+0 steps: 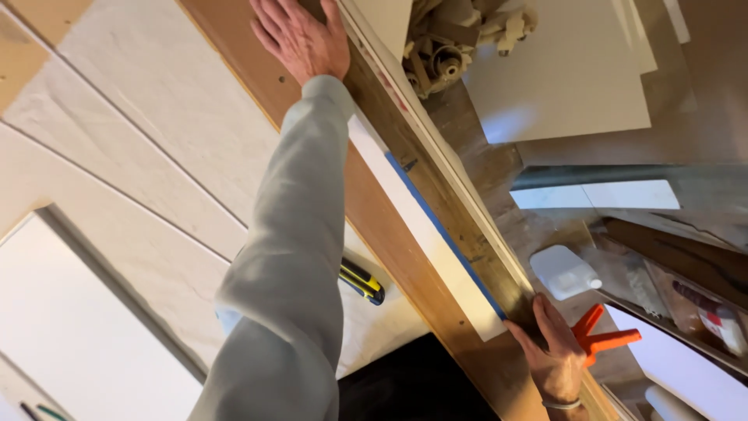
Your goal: Cutting thin white strips of board using a utility knife and a straight edge on a workbench.
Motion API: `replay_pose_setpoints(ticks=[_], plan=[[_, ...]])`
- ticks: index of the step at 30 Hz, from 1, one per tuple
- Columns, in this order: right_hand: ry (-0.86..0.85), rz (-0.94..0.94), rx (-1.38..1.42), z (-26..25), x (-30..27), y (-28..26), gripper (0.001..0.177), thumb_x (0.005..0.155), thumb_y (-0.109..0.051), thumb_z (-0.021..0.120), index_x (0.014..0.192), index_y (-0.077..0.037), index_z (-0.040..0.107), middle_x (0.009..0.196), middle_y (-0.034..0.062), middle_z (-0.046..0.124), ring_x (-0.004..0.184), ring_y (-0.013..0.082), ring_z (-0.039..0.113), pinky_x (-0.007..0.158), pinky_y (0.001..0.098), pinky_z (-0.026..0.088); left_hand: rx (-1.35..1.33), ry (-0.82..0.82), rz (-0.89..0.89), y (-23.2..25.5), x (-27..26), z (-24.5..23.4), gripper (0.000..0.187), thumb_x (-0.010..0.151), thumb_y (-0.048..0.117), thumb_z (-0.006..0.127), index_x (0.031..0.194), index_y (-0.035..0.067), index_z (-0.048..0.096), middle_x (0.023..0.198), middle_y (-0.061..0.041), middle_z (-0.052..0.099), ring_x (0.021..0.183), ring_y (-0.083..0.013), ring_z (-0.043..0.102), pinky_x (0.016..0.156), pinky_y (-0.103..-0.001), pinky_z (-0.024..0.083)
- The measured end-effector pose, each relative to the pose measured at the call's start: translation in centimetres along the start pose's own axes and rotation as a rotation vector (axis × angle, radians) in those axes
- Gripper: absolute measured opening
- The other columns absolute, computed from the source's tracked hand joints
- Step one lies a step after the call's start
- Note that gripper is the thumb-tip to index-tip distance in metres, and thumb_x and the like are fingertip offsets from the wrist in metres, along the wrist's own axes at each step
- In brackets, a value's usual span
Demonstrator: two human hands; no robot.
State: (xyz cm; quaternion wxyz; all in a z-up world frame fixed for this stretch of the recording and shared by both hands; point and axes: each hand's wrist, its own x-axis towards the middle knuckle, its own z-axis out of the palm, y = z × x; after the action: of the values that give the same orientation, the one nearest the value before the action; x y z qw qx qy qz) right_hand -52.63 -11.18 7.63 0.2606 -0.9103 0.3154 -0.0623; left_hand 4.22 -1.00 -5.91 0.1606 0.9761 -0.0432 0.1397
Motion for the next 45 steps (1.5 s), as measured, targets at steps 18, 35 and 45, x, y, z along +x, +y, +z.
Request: replay_pose_setpoints(ticks=[18,35,45], plan=[[-0.007,-0.038,0.12,3.9,-3.3,7.2,0.062,0.07,-0.011,0.089,0.123,0.01,0.066,0.13,0.028,0.067,0.115,0.0364,0.07,0.096,0.0381,0.059,-0.126,0.038,-0.059,1.3,-0.1,-1.6,0.082,0.099,0.045,0.059,0.161,0.006,0.022,0.168,-0.017,0.021,0.158,-0.0348,0.018,0.132,-0.053,0.011],[-0.266,-0.193,-0.091,2.7,-3.2,9.8,0.036,0.074,-0.007,0.082,0.109,-0.006,0.075,0.131,0.0372,0.062,0.12,0.0481,0.065,0.097,0.0461,0.057,-0.141,0.023,-0.081,1.6,-0.4,-1.6,0.081,0.099,0.043,0.057,0.163,0.01,0.018,0.17,-0.017,0.02,0.16,-0.0336,0.016,0.133,-0.053,0.008],[0.017,0.059,0.038,1.1,-0.8,0.4,0.06,0.074,-0.016,0.087,0.127,0.003,0.067,0.131,0.0229,0.068,0.12,0.0341,0.069,0.1,0.0407,0.058,-0.107,0.037,-0.033,1.1,0.4,-1.4,0.085,0.097,0.047,0.062,0.161,0.009,0.023,0.167,-0.018,0.027,0.158,-0.0346,0.022,0.132,-0.054,0.014]])
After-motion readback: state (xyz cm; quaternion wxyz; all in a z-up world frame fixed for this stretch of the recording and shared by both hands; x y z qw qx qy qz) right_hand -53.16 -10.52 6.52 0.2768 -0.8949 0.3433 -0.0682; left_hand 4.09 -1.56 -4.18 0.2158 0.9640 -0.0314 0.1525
